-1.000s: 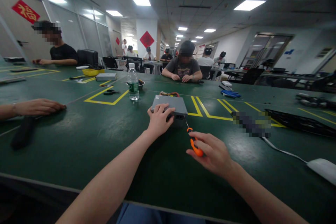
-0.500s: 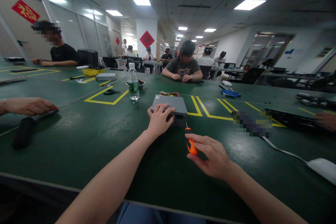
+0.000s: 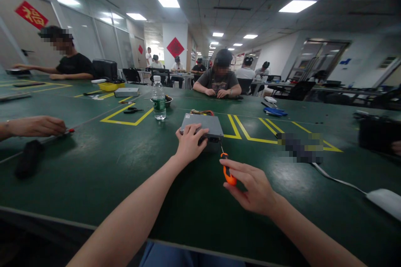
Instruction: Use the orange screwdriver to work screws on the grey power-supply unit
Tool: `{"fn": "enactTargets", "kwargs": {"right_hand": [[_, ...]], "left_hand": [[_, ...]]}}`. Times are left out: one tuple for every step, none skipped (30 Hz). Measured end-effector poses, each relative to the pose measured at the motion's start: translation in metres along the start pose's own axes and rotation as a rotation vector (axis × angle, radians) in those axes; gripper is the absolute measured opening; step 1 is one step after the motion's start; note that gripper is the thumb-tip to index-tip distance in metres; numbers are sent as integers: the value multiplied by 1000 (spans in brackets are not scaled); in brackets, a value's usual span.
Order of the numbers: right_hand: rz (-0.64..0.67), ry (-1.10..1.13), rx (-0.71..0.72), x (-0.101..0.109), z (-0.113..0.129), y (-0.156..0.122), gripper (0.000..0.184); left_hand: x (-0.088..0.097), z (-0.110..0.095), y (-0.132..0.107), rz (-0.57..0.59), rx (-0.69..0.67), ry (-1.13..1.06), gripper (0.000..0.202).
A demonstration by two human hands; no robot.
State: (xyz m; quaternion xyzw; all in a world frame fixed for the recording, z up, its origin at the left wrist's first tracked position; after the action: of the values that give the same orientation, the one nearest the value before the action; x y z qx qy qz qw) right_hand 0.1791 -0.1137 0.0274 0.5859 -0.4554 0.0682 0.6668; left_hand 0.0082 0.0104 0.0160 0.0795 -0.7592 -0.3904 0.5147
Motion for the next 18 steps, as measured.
{"fn": "enactTargets", "kwargs": {"right_hand": [[8, 7, 2, 0, 0, 1, 28], [25, 1, 8, 1, 1, 2, 28], [51, -17, 16, 1, 2, 2, 28], [82, -41, 23, 2, 2, 3, 28], [109, -62, 28, 2, 3, 4, 28], [126, -78, 27, 2, 3, 5, 29], [126, -87, 23, 2, 3, 5, 29], [109, -91, 21, 2, 3, 5, 28], [78, -92, 19, 2, 3, 4, 26], [43, -89, 15, 1, 2, 3, 25], [12, -81, 7, 0, 1, 2, 25], [-10, -65, -2, 0, 0, 1, 25], [-21, -44, -13, -1, -1, 1, 26], [-22, -23, -24, -1, -1, 0, 27], [-8, -8, -32, -1, -2, 0, 28], [15, -3, -33, -1, -1, 1, 29], [44, -11, -29, -1, -1, 2, 31], [77, -28, -22, 0, 0, 2, 31]], "left_hand": [[0, 0, 0, -3, -1, -2, 30], [0, 0, 0, -6, -1, -5, 30], [0, 1, 0, -9, -1, -8, 30], [0, 1, 0, -11, -1, -11, 30], [-1, 1, 0, -12, -1, -12, 30], [-1, 1, 0, -11, -1, -14, 30], [-1, 2, 0, -9, -2, -15, 30], [0, 2, 0, -8, -2, -16, 30], [0, 2, 1, -6, -3, -17, 30], [0, 2, 1, -5, -4, -18, 30], [0, 3, 1, -5, -5, -20, 30], [1, 3, 1, -5, -6, -21, 30], [1, 3, 1, -5, -8, -22, 30], [1, 3, 1, -7, -9, -22, 30], [0, 3, 1, -9, -10, -22, 30], [0, 3, 1, -13, -10, -22, 30], [0, 3, 0, -16, -10, -21, 30], [0, 3, 0, -19, -10, -21, 30]]}}
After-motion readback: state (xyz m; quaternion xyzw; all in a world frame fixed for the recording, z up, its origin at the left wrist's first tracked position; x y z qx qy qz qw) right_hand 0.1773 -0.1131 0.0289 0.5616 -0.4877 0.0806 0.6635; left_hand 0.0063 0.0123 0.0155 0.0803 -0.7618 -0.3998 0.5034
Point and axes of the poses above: each hand's wrist, its own y-axis towards the middle knuckle, its own x-axis out of the back of the hand, z = x × y, the point moved 2 cm from there along y, towards the middle knuckle, and after that the axes turned 3 degrees about y, right-handed, at the moved point
